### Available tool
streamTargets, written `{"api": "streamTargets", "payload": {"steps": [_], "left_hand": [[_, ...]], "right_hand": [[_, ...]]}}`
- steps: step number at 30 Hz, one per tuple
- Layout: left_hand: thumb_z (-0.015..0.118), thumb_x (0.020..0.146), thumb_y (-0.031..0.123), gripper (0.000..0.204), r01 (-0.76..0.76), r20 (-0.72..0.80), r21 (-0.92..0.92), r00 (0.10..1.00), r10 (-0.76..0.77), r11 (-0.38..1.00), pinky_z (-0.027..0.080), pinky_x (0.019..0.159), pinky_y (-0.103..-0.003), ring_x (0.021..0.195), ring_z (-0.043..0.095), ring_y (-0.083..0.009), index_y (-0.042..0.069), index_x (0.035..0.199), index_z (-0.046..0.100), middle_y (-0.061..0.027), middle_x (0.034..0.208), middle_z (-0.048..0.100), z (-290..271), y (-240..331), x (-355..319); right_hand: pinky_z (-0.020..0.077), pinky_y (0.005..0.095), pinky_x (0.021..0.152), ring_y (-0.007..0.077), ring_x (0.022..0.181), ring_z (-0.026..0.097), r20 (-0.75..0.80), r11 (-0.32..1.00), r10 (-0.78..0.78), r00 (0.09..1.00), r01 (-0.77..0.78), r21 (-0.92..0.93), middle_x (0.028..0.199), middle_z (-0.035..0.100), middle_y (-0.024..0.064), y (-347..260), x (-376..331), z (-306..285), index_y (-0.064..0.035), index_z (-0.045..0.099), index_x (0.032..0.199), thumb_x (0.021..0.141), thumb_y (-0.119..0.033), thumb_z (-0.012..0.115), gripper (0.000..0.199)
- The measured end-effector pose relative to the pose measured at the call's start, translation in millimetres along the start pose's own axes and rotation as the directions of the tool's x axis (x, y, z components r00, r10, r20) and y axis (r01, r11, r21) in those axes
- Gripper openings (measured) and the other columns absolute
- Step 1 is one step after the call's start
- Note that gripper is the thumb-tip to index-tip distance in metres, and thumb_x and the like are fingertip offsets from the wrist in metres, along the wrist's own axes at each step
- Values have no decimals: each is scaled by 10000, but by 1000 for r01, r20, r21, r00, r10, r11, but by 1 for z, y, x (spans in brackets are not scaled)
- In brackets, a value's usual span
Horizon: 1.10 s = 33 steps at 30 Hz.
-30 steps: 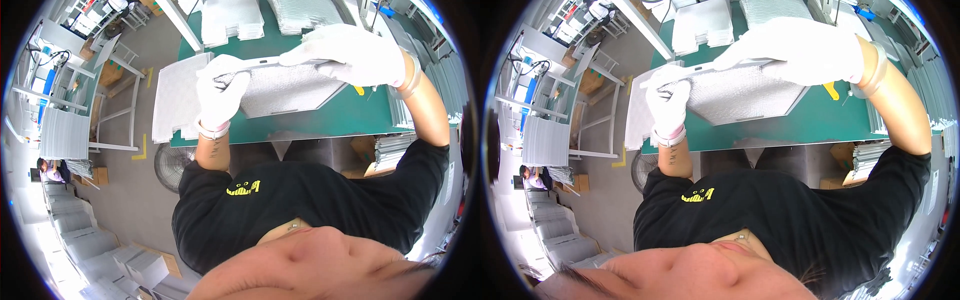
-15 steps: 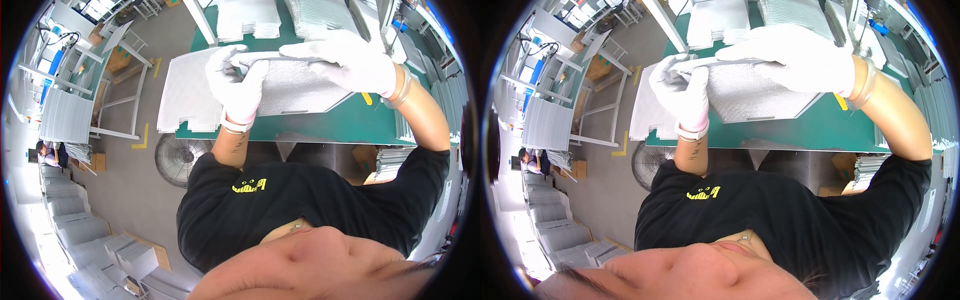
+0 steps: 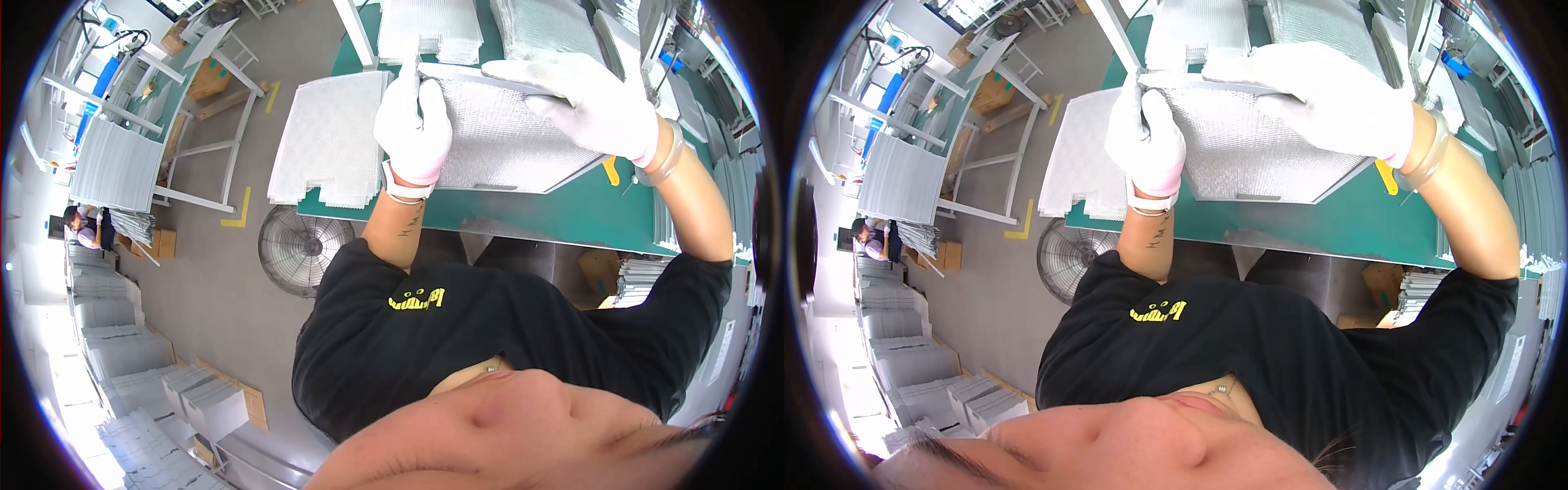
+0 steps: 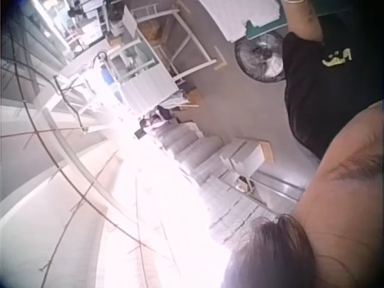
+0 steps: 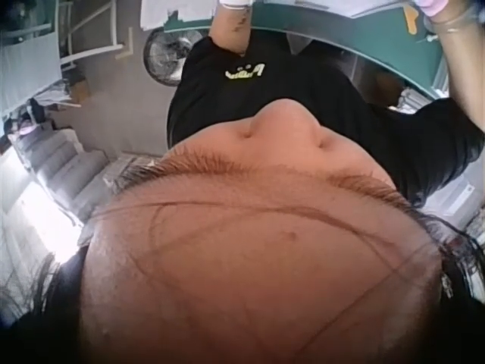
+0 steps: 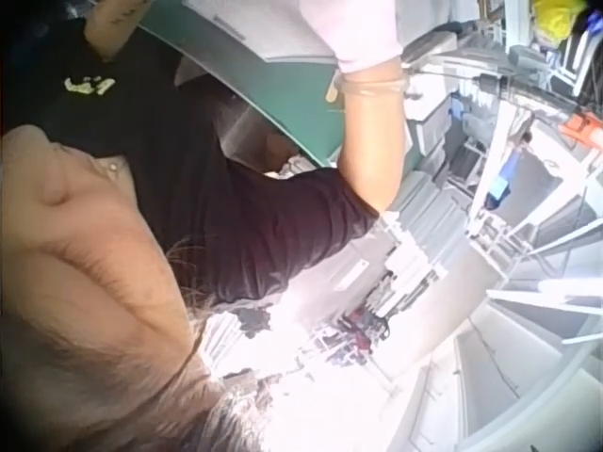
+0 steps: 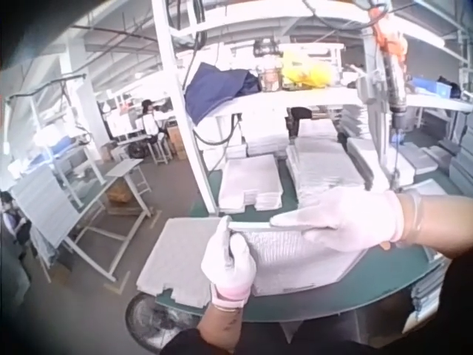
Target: Assembling industrial mesh panels using a rubber mallet and a power drill at a workbench.
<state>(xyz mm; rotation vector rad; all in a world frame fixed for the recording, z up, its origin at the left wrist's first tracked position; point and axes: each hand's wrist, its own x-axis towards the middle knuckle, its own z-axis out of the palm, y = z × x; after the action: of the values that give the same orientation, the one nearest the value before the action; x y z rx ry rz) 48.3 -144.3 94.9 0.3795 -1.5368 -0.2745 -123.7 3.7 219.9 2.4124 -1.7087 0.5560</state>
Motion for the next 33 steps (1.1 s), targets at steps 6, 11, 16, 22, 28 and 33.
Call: {"api": "streamTargets", "payload": {"steps": [6, 11, 16, 22, 28, 33], "left_hand": [[691, 865, 5, 359, 189, 35, -363, 981, -190, 912, 508, 667, -259, 763, 631, -135, -47, 1218, 657, -118, 959, 699, 2, -10, -3], [692, 843, -49, 283, 161, 111, -528, 987, -120, 834, 494, 712, -241, 836, 583, -95, 12, 1115, 641, -66, 1078, 621, -1, -11, -3], [666, 870, -33, 314, 210, 193, -649, 975, -108, 732, 499, 762, -255, 847, 591, -119, 0, 1170, 582, -67, 1027, 610, 8, -14, -13], [630, 921, 24, 298, 300, 281, -511, 944, -173, 806, 507, 757, -284, 836, 600, -142, -17, 1201, 540, -90, 926, 613, 1, -23, -14], [539, 999, 71, 327, 193, 480, -315, 877, -19, 929, 547, 866, -338, 1024, 655, -234, -32, 1294, 444, -181, 1115, 623, 5, -13, 65], [682, 956, 265, 556, 644, 753, -631, 375, 541, 431, 556, 942, -373, 1139, 655, -253, -1, 1402, 485, -157, 1213, 665, 62, 38, 82]], "right_hand": [[507, 422, 938, 389, 1054, 634, 34, 999, -32, 999, 32, 4, 1159, 660, 209, -3, 2, -7, -78, 628, 1308, 892, -104, 625, 417], [527, 402, 889, 384, 999, 655, 126, 997, -63, 990, 58, 41, 1090, 683, 217, -11, 17, -17, -34, 652, 1253, 869, -122, 642, 394], [531, 390, 886, 349, 959, 670, -18, 985, -172, 985, 172, 23, 1082, 692, 173, -5, 29, 9, -37, 640, 1268, 881, -174, 684, 412], [545, 338, 846, 261, 881, 693, -298, 986, -149, 943, 118, -117, 1093, 708, 125, -5, -17, -28, -33, 644, 1272, 925, -113, 670, 356], [526, 309, 783, 168, 791, 662, -646, 593, 640, 416, -802, 70, 927, 703, 128, 38, -208, 34, -26, 687, 1127, 994, -202, 596, 239], [531, 445, 916, 359, 1038, 662, -432, -31, 902, -19, -999, -21, 1131, 674, 192, 137, -347, 143, -116, 636, 1303, 870, -314, 663, 477]]}}
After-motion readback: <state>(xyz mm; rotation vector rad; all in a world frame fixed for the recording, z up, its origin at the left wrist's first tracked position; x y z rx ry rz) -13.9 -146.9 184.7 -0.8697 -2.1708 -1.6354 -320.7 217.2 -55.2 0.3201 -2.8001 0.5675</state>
